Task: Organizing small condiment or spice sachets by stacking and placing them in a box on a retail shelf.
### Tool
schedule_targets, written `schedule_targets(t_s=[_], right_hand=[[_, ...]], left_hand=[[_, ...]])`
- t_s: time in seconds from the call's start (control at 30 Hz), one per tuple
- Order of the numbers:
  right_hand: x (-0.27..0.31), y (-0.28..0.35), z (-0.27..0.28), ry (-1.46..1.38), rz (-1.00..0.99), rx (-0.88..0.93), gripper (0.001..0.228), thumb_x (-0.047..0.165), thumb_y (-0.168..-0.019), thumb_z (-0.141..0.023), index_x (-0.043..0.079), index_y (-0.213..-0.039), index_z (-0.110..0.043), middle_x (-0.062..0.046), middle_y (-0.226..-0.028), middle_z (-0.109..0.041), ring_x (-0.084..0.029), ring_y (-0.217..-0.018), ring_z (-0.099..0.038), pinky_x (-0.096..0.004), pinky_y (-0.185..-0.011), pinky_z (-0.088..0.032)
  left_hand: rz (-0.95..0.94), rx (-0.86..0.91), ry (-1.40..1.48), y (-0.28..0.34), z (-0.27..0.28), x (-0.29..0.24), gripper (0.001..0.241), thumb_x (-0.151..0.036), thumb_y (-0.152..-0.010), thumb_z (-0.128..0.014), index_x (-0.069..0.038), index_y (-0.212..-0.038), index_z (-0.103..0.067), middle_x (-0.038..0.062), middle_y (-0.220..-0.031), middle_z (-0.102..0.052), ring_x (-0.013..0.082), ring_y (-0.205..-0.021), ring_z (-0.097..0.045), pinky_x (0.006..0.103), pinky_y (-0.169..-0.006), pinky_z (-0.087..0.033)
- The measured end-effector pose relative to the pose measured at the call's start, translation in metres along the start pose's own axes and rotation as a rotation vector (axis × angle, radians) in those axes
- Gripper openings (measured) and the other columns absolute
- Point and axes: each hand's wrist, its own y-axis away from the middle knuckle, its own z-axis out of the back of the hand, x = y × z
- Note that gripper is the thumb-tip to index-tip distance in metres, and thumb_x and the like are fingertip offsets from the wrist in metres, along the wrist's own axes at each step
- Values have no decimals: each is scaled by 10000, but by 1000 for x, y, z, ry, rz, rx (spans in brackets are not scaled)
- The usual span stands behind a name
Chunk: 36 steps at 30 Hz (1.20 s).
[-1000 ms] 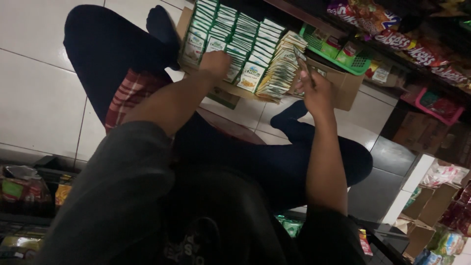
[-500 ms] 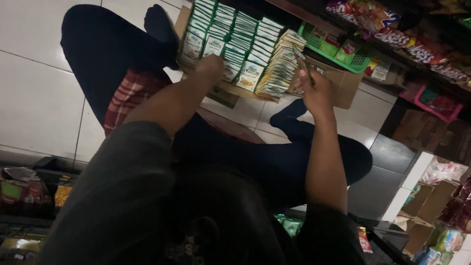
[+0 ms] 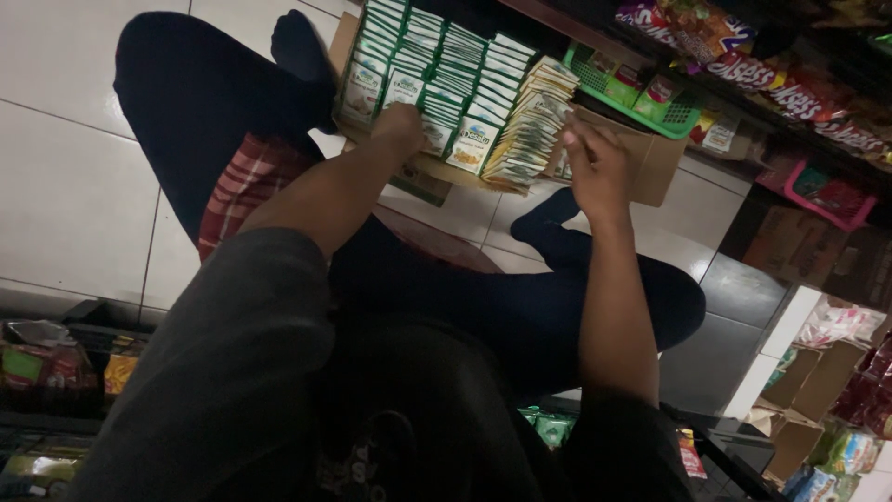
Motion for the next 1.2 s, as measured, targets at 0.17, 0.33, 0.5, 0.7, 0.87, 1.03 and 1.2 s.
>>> schedule_targets(t_s=[0.17,0.33,0.5,0.7,0.87,1.03,1.2], right_hand=[[-3,5,1,-66,181,-30,538,-28,-972,-636,149,-1480,-663,-135,-1265,-659,-213,-1146,-675,-313,-1000,-528],[3,4,-2,90,223,-45,706,-34,-875,-785,187,-1516,-589,-135,-1391,-631,-249,-1247,-666,-339,-1051,-528],[11,3,-2,17,218,49,893,61,-823,-898,131,-1592,-449,-185,-1525,-507,-321,-1389,-551,-394,-1129,-478],[14,4,-2,24,205,57,832,141,-871,-887,95,-1580,-456,-209,-1523,-497,-334,-1393,-534,-408,-1129,-460],[16,6,-2,-83,146,67,672,174,-987,-781,97,-1577,-469,-182,-1530,-511,-292,-1373,-572,-381,-1122,-475],[18,6,-1,-43,130,67,624,179,-1005,-755,92,-1566,-496,-170,-1482,-546,-283,-1340,-589,-375,-1105,-472],[16,7,-1,12,219,42,532,120,-1018,-746,89,-1517,-563,-171,-1386,-627,-287,-1273,-624,-380,-1075,-481]], left_hand=[[-36,-35,-18,6,3,0,548,-418,-824,-863,13,-1136,-734,222,-1193,-708,348,-1118,-705,412,-913,-589],[-55,-32,-53,6,3,-1,535,-424,-816,-867,4,-1115,-750,209,-1175,-722,347,-1112,-706,417,-913,-586],[-50,-23,-99,4,3,1,555,-451,-820,-860,1,-1118,-742,209,-1153,-723,336,-1081,-715,427,-881,-595],[-64,-27,-175,1,2,0,532,-454,-850,-837,6,-1101,-746,211,-1123,-738,330,-1049,-732,430,-841,-613],[-40,-25,-164,-3,1,0,504,-433,-855,-834,-4,-1105,-752,204,-1131,-740,325,-1055,-732,435,-846,-612],[-39,-4,-140,6,7,-2,536,-451,-829,-847,-21,-1132,-744,190,-1165,-728,322,-1095,-714,434,-881,-597],[-96,-11,-284,25,33,-12,629,-520,-805,-858,-9,-1148,-730,190,-1197,-706,328,-1121,-690,427,-890,-585]])
